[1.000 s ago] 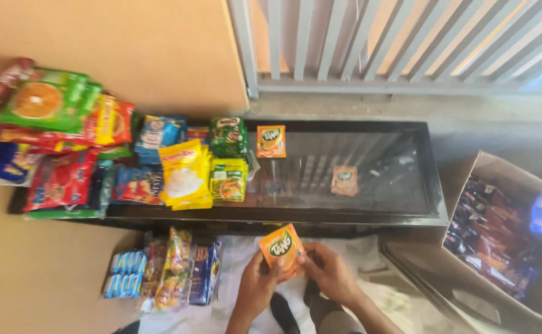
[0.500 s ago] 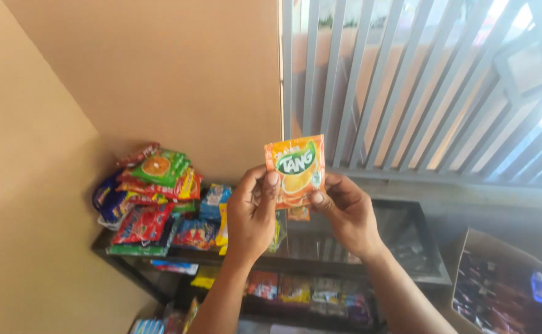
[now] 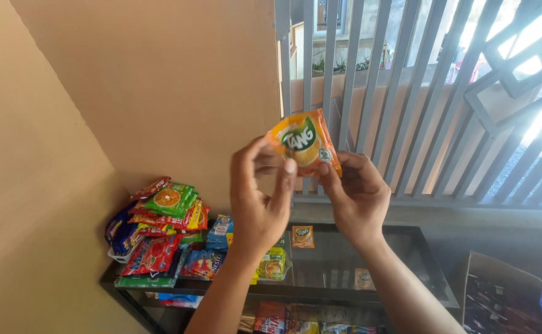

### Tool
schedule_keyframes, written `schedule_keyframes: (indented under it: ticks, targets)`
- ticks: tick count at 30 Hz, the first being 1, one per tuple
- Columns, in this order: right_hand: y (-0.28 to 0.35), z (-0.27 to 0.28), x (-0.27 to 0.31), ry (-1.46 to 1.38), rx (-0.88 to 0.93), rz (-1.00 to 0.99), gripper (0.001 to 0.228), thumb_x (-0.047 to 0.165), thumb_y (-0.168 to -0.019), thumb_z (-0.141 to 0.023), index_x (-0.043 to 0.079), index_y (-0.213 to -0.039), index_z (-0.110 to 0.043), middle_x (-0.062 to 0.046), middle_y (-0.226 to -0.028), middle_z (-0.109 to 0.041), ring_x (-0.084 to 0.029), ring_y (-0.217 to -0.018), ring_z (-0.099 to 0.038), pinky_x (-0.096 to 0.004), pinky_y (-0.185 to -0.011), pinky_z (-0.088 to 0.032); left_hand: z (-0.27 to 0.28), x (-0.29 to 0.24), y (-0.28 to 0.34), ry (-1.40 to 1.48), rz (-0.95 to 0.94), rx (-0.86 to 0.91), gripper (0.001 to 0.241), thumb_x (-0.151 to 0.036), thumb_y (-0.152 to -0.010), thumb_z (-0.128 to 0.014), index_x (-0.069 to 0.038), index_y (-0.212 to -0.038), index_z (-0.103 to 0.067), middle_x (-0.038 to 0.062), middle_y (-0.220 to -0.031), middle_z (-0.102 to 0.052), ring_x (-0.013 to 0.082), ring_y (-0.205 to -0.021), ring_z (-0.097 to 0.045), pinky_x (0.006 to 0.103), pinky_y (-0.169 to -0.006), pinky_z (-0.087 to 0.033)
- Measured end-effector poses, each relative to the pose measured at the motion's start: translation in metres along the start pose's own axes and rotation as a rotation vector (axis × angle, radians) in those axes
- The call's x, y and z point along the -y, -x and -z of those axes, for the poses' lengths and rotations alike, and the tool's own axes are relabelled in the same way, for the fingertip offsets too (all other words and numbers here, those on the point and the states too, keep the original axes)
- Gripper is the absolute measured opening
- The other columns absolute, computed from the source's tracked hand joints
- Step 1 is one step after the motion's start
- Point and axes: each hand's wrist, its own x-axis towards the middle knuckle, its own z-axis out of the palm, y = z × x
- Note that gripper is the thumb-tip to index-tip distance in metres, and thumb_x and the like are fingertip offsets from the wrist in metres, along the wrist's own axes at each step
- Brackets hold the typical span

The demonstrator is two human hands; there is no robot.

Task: Arranging various beverage and food packets on a shelf and inside a glass-top display case.

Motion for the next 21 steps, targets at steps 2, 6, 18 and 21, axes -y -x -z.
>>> schedule_keyframes:
  ticks: [2,6,18,21]
  targets:
    - [-0.002,-0.007,0.006,0.178,-0.016,0.166,0.021,0.004,-0.101,-0.072,-0.003,-0.119,-0.064,-0.008,-0.11,-0.071,-0.013,-0.097,-0.07,-0.027,-0.084,-0.059,-0.001,-0.012,-0.004,0.236,0.058,0.059,0.055,-0.032,-0.104,-0.067,-0.001,-0.143,-0.045,0.013,-0.134,-0.054,0.0184,-0.12,-0.058,0.0342,-0.099,-0.053]
    - [-0.001,-0.017,0.028,0.63,0.046,0.49,0.028,0.003,-0.088,-0.081,-0.002,-0.114,-0.071,-0.012,-0.109,-0.068,-0.016,-0.094,-0.069,-0.028,-0.08,-0.059,-0.002,-0.019,-0.008,0.562,0.01,0.134,0.068,-0.035,-0.105,-0.061,0.001,-0.15,-0.025,0.008,-0.151,-0.037,0.0191,-0.132,-0.049,0.0357,-0.105,-0.048]
    - [-0.011,-0.008,0.016,0.13,0.042,-0.018,0.039,0.009,-0.094,-0.076,-0.004,-0.127,-0.06,-0.007,-0.104,-0.068,-0.008,-0.087,-0.066,-0.023,-0.073,-0.058,-0.004,0.011,-0.015,0.908,0.412,0.298,0.039,-0.033,-0.109,-0.045,0.0,-0.128,-0.056,0.006,-0.118,-0.068,0.0123,-0.108,-0.069,0.0336,-0.097,-0.061]
    - [-0.006,-0.007,0.004,0.111,0.018,0.002,0.031,0.007,-0.097,-0.074,-0.004,-0.124,-0.064,-0.007,-0.103,-0.068,-0.009,-0.086,-0.068,-0.024,-0.073,-0.059,-0.013,0.023,-0.004,0.651,0.267,0.241,0.042,-0.034,-0.114,-0.051,0.003,-0.131,-0.059,0.011,-0.119,-0.07,0.0152,-0.108,-0.064,0.0343,-0.096,-0.055]
